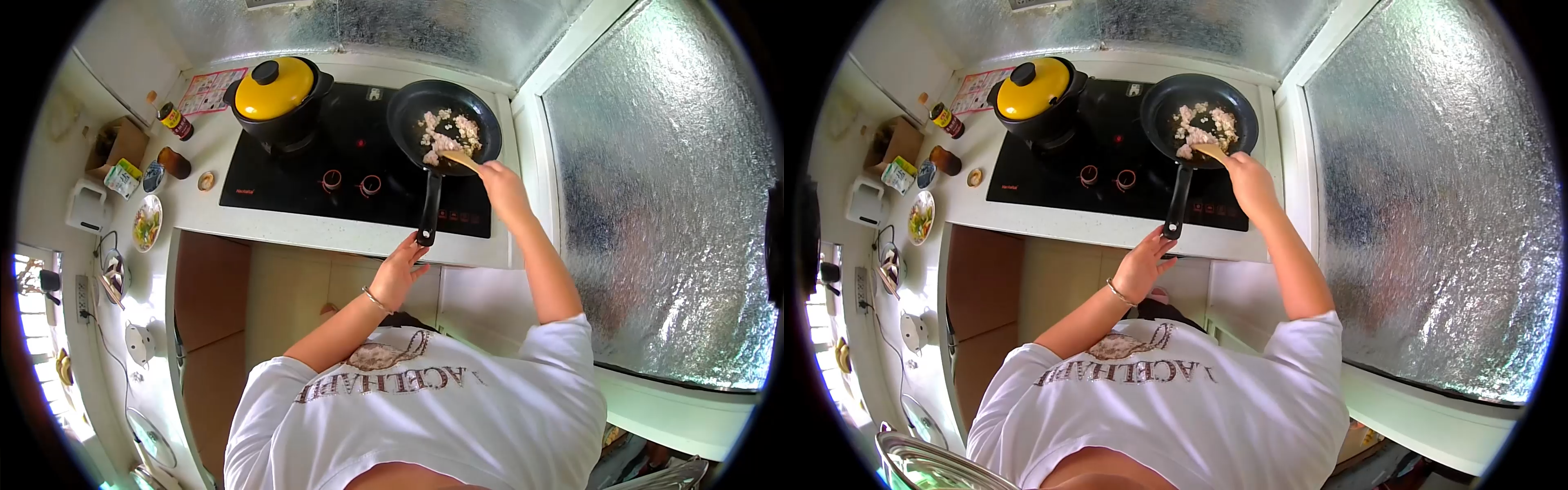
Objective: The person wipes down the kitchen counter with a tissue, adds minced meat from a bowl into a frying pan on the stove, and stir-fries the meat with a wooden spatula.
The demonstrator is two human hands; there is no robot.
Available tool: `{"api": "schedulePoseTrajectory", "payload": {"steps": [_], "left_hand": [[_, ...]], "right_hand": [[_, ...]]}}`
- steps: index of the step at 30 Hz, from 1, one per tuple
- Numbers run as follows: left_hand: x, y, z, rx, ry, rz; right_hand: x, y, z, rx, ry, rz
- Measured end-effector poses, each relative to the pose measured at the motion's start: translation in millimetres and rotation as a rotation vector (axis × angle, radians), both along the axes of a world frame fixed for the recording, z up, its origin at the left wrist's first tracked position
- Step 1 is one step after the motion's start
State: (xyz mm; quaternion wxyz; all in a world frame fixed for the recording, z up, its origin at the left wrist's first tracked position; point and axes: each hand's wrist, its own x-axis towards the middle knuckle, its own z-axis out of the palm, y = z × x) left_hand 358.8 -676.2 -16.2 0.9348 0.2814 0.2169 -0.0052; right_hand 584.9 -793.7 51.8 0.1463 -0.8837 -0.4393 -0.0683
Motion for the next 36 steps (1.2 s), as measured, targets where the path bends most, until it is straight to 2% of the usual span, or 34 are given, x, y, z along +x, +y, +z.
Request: {"api": "schedulePoseTrajectory", "payload": {"steps": [4, 5, 8, 12, 17, 23, 26, 29, 32, 34, 36], "left_hand": [[-4.6, -0.2, 3.5, -0.002, -0.009, -0.021], [-5.4, 1.1, 0.8, -0.003, -0.011, -0.018], [-9.3, 2.3, -5.2, -0.034, -0.003, -0.007], [-12.2, 0.0, 1.5, -0.044, -0.008, -0.035], [-10.4, 1.0, 0.0, -0.060, -0.018, -0.028], [-11.8, 0.8, 1.7, -0.045, -0.043, -0.046], [-12.5, 2.3, -2.2, -0.049, -0.048, -0.056], [-11.1, 1.4, -2.0, -0.050, -0.052, -0.050], [-11.9, 1.7, 2.5, -0.032, -0.049, -0.059], [-11.1, 0.0, 2.4, -0.028, -0.018, -0.039], [-12.8, -0.8, 1.1, -0.026, -0.018, -0.039]], "right_hand": [[14.9, 21.4, -3.1, 0.100, -0.070, -0.018], [8.8, 18.3, 0.4, 0.170, 0.002, -0.053], [-18.5, 1.0, 25.1, 0.132, -0.055, 0.048], [-7.1, 24.2, 1.7, 0.017, -0.038, 0.078], [9.5, 36.3, 16.3, 0.210, -0.034, -0.026], [43.0, 62.8, -23.9, 0.094, -0.078, 0.019], [33.7, 50.6, -21.1, 0.055, -0.081, 0.065], [30.5, 37.6, -11.6, 0.174, -0.058, 0.091], [38.8, 49.6, -16.4, 0.174, -0.184, 0.011], [56.5, 67.1, -32.9, 0.025, -0.179, 0.006], [55.8, 66.3, -36.1, 0.038, -0.169, 0.010]]}}
